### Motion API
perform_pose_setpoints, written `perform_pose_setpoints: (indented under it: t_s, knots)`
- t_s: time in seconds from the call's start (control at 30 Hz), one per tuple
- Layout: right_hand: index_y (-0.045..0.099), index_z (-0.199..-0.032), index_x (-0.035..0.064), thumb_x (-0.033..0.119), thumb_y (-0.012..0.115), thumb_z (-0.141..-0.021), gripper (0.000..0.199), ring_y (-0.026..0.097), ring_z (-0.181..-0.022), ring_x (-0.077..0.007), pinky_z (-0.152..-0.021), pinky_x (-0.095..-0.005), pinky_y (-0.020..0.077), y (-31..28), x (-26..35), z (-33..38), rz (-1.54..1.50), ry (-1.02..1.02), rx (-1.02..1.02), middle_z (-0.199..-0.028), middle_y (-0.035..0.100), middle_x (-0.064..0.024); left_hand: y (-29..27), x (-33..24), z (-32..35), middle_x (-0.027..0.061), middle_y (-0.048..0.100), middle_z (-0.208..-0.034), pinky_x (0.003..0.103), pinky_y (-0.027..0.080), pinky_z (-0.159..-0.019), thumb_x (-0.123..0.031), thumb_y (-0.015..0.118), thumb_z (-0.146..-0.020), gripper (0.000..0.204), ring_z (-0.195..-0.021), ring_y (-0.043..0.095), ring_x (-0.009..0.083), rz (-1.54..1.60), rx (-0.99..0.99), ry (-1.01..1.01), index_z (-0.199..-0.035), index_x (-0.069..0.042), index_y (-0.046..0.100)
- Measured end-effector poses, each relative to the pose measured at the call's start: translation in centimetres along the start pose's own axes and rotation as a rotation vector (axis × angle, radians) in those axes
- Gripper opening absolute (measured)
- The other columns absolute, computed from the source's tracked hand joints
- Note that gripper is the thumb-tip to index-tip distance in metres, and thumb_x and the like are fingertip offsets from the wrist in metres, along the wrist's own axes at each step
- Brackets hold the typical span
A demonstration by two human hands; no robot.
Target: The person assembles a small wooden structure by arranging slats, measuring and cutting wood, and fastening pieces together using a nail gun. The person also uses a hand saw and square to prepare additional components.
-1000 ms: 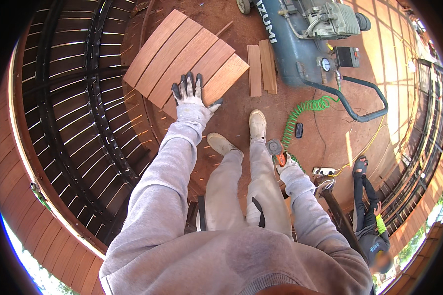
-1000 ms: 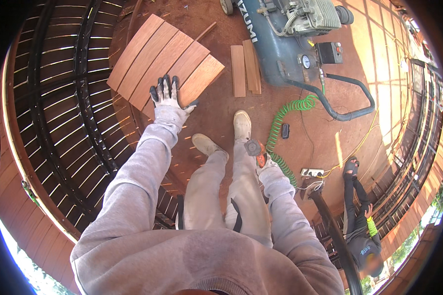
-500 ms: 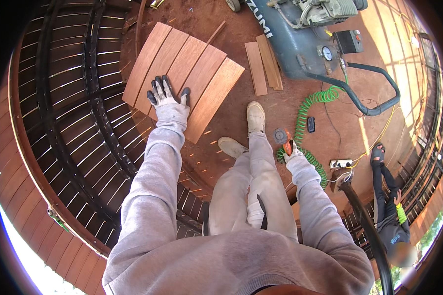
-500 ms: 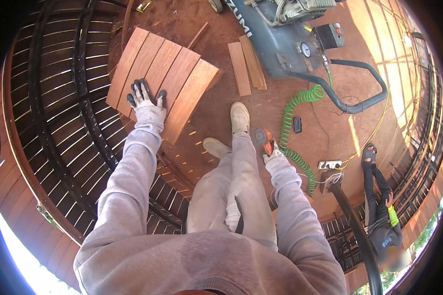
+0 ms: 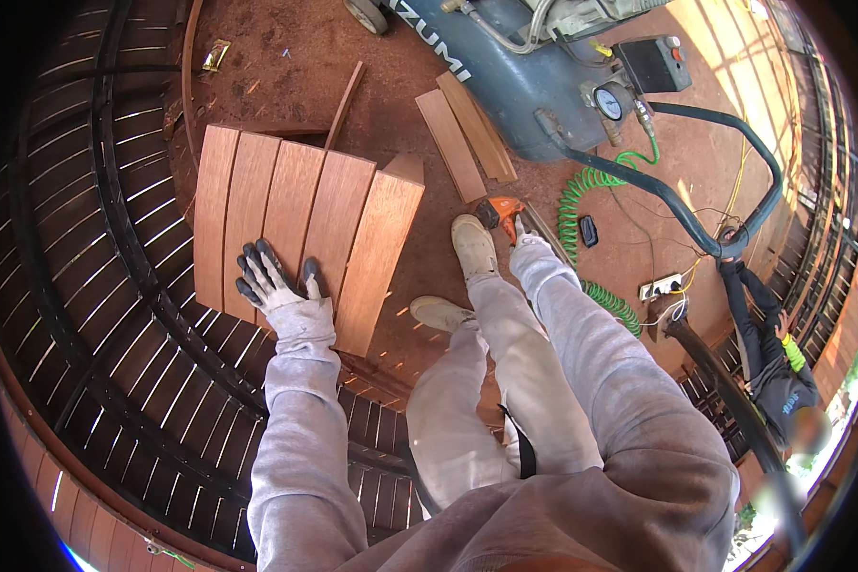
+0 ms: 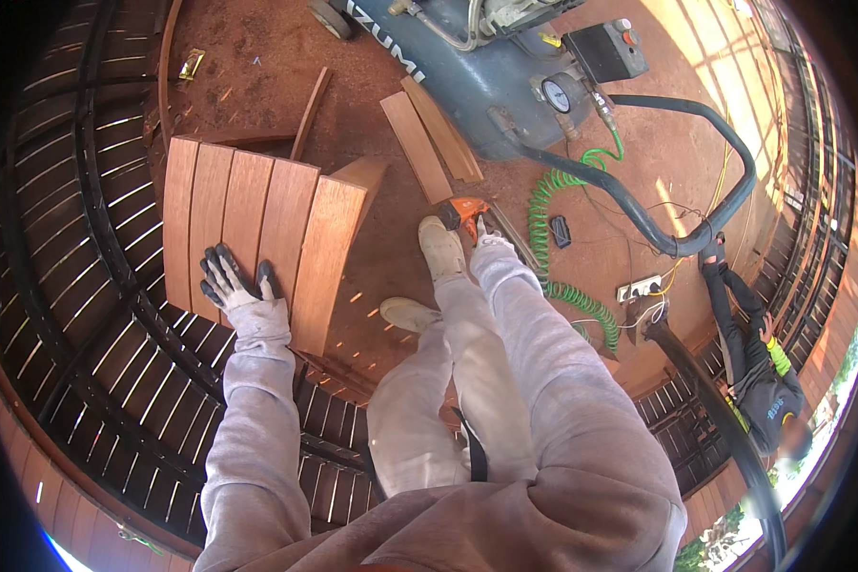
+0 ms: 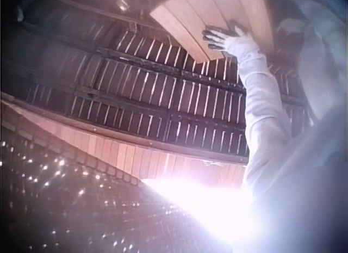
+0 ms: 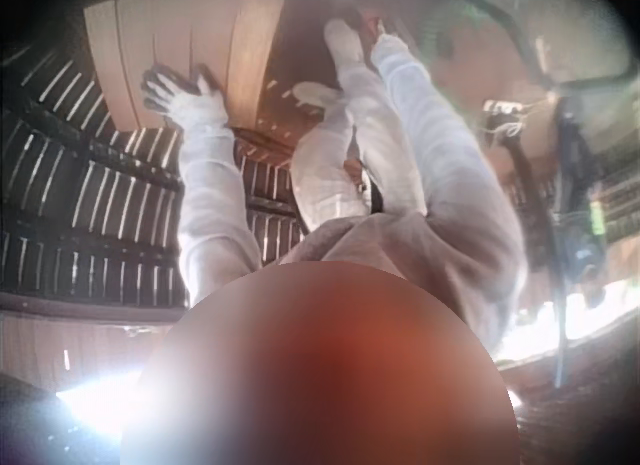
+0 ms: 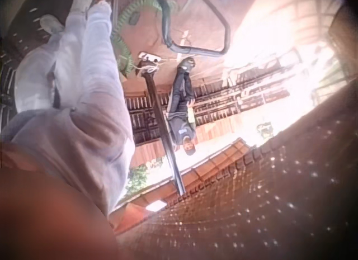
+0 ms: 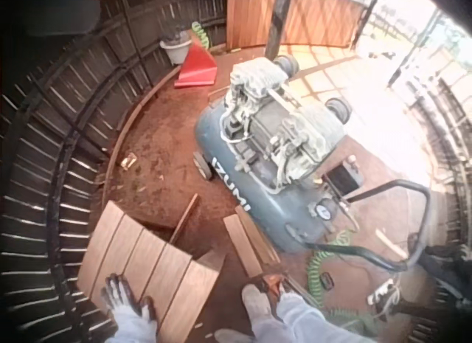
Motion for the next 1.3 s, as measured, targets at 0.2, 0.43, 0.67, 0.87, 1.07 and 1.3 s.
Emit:
perform_pose_setpoints:
  t_s: [0.2,0.43,0.67,0.87,1.07,1.3]
  knots:
    - [0.022,-0.151,0.0185,0.03,0.062,-0.087,0.077,0.057,-0.113,-0.0369,-0.093,-0.0469,0.0463,0.7,0.3,-3.2,0.103,-0.055,-0.091,-0.127,0.053,-0.0218,-0.2,0.0,0.2,0.0177,0.02,-0.157,0.054,0.008,-0.117,-0.04,0.058,-0.091,0.079,-0.145,0.017,0.0372,0.011,-0.023,0.018,-0.152,-0.006,0.022]
    - [0.019,-0.152,0.0226,0.033,0.063,-0.087,0.079,0.053,-0.117,-0.0369,-0.096,-0.0462,0.0441,5.5,-3.0,-7.7,0.152,-0.034,-0.241,-0.135,0.047,-0.023,1.5,2.1,1.2,0.0173,0.029,-0.154,0.053,0.011,-0.117,-0.033,0.07,-0.083,0.081,-0.144,0.022,0.0358,0.061,-0.15,0.047,-0.149,-0.009,0.03]
    - [0.036,-0.145,0.0196,0.035,0.064,-0.086,0.067,0.056,-0.116,-0.0361,-0.095,-0.0469,0.0442,12.3,-5.3,-11.9,0.257,-0.04,-0.413,-0.129,0.053,-0.0235,-0.4,3.0,2.6,0.0167,0.065,-0.116,0.043,0.042,-0.101,-0.014,0.067,-0.086,0.029,-0.112,0.059,0.033,0.401,-0.527,0.136,-0.114,-0.006,0.065]
    - [0.046,-0.138,0.018,0.033,0.066,-0.086,0.058,0.06,-0.111,-0.0332,-0.093,-0.0436,0.047,15.3,-8.4,-11.6,0.225,-0.13,-0.399,-0.121,0.06,-0.0197,-0.2,9.0,8.2,0.008,0.067,-0.108,0.028,0.049,-0.088,-0.012,0.059,-0.095,0.022,-0.101,0.063,0.0157,1.117,-0.931,-0.127,-0.114,-0.003,0.065]
    - [0.056,-0.131,0.0164,0.03,0.068,-0.085,0.049,0.064,-0.105,-0.0303,-0.091,-0.0403,0.0499,1.1,-5.7,-9.9,-0.278,-0.515,-0.618,-0.113,0.067,-0.0159,14.2,12.5,15.0,0.0117,0.055,-0.127,0.029,0.046,-0.104,-0.01,0.054,-0.097,0.039,-0.119,0.055,0.0219,2.074,-0.68,-0.489,-0.134,0.0,0.047]
    - [0.059,-0.128,0.0108,0.02,0.065,-0.089,0.041,0.064,-0.107,-0.0257,-0.093,-0.0355,0.0488,-21.3,12.7,15.5,-0.43,-1.184,-0.952,-0.116,0.067,-0.0126,11.6,7.2,14.4,0.0216,0.048,-0.139,0.033,0.04,-0.102,-0.04,0.063,-0.09,0.064,-0.127,0.048,0.0311,1.389,-0.408,-0.536,-0.138,-0.001,0.045]
Point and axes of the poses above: each hand's wrist, its own z-axis away from the middle knuckle, its own y-axis out of the palm, x = y × z, the point moved 7 cm from there along -z, towards the middle knuckle
